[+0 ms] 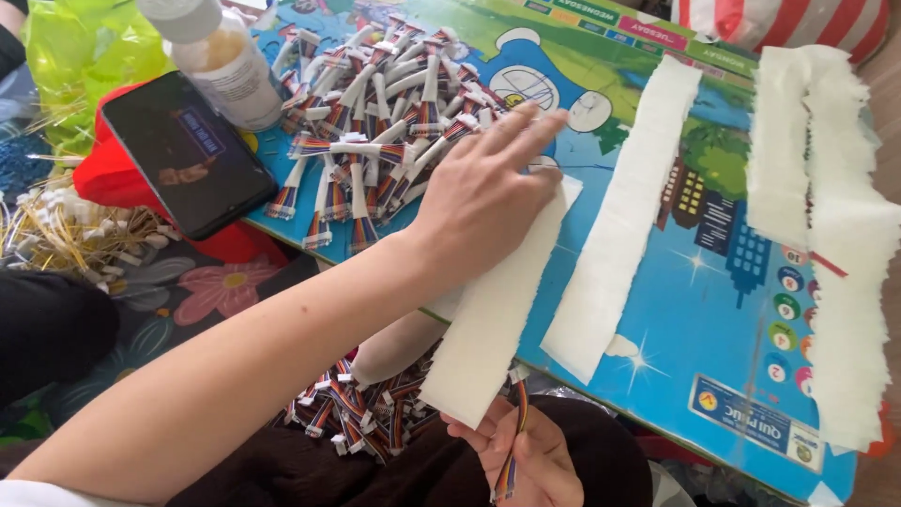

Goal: The person is manually wrapping small wire harnesses with white adhesive tape for organization or protection.

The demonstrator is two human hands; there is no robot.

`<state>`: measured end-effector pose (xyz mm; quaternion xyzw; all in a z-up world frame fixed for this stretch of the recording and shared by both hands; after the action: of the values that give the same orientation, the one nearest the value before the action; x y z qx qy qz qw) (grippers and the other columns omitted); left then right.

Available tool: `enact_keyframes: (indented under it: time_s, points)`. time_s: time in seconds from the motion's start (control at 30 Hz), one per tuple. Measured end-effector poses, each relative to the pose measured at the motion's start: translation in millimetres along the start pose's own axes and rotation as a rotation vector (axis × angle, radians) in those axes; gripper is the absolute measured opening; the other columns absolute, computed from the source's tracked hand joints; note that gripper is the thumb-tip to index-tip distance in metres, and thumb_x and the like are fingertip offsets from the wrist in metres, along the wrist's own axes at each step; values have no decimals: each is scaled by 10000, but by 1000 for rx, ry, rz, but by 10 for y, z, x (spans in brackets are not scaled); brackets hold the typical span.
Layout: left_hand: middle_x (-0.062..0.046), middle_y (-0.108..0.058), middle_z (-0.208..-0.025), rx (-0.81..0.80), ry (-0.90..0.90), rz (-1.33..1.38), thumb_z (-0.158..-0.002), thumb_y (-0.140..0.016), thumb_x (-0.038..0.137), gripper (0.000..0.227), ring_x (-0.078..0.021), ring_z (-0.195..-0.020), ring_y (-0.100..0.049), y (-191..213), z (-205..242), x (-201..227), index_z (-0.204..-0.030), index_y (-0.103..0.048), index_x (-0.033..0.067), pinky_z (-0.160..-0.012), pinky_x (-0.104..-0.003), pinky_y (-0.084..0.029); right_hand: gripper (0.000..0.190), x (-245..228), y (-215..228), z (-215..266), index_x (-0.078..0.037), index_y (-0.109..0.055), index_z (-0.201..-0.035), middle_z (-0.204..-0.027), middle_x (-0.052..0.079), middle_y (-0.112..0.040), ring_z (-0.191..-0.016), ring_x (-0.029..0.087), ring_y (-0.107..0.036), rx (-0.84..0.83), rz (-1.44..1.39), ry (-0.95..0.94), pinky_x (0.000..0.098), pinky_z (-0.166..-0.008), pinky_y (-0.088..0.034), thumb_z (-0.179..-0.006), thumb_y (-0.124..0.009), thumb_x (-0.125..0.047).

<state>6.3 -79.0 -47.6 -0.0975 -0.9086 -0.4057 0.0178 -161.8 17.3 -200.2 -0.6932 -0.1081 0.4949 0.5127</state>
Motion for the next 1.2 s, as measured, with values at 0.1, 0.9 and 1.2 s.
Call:
enact_keyframes:
  time_s: [0.1, 0.9, 1.2]
  points:
    - [-120, -506, -1330, -112, -9, -1, -927, -496, 325, 344, -309, -1316, -328, -107, 63, -78, -1078, -666, 68, -997, -481, -351, 188, -18, -24, -9, 5, -601, -770, -1250, 342, -453, -1128, 489, -475, 18, 59, 54, 564, -901, -415, -842, -494, -133]
    - [-65, -570, -859, 78, 339, 520, -810, -604, 29, 109, -239, -688, -586, 1078, 1213, 358, -911, -577, 60, -600, -316, -471, 430, 173, 767, -161, 102, -503, -1222, -1429, 233, -342, -1342, 404, -207, -90, -391, 299, 669, -1022, -160, -804, -492, 3]
    - [-108, -544, -1121, -22, 351, 586, -1017, -453, 89, 113, -282, -989, -620, 953, 1485, 356, -1121, -493, 110, -838, -364, -520, 272, 1105, 271, -1053, 15, -570, -1057, -1345, 191, -429, -1261, 385, -307, -260, -404, 101, 641, -949, -264, -794, -522, -38]
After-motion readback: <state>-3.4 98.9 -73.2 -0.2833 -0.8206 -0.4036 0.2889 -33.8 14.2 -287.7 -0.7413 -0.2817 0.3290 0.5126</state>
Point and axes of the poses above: each hand's wrist, its own z-axis away from the middle knuckle, its own y-axis out of the back of the hand, x = y × z, the point moved 6 cm from there along -z, towards the middle knuckle
